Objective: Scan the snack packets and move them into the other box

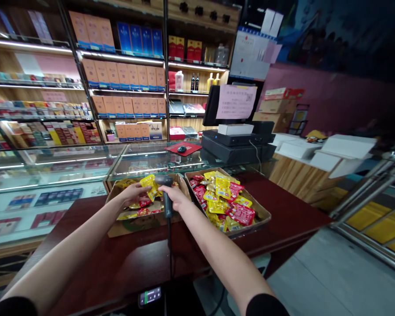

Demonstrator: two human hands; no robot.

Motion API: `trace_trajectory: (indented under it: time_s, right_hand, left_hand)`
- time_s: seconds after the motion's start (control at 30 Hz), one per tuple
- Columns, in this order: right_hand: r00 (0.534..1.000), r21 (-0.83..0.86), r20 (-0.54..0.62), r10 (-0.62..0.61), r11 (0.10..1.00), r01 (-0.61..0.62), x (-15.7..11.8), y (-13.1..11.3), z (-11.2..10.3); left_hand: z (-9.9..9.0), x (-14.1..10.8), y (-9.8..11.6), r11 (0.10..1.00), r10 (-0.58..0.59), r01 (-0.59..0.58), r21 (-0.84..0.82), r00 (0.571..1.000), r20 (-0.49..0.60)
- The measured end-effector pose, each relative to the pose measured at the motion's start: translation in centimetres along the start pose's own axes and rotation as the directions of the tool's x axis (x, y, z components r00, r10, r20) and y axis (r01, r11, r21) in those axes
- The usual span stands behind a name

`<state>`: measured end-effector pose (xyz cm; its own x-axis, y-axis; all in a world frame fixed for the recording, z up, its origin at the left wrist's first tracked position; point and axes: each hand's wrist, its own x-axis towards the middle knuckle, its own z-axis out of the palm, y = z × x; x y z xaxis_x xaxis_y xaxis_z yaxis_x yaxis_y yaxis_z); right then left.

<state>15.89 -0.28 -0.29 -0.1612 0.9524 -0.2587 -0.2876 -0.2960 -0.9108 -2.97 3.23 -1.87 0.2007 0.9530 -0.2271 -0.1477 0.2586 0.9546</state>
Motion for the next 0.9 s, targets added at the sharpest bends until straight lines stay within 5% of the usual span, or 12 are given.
trace_trajectory:
  time_s: [0.23, 0.37, 0.6, 0.9]
  right_hand:
    - [1.000, 0.149, -0.019, -0.020, 0.989, 0.022, 0.9, 0.8, -1.2]
    - [0.994, 0.113, -0.109, -0.002, 0.993, 0.015, 0.2, 0.7, -1.6]
    - [0.989, 0.056, 0.007, -0.145, 0.988, 0.145, -5.7, 0.7, 0.3]
    - [0.989, -0.205, -0.002, -0.150, 0.968, 0.146, -10.0, 5.4, 1.9]
  left_hand:
    - [2.1, 1.6, -1.0, 0.965, -0.049, 0.087, -0.248, 0.987, 0.155]
    - [2.0, 2.4, -1.4, 0.966, -0.084, 0.113, -0.232, 0.988, 0.132]
    - [0.9, 3.5, -1.9, 0.985, -0.056, 0.065, -0.158, 0.997, 0.061]
    - [0.9, 3.9, -2.1, 0.980, 0.007, 0.003, -0.201, 0.999, 0.046]
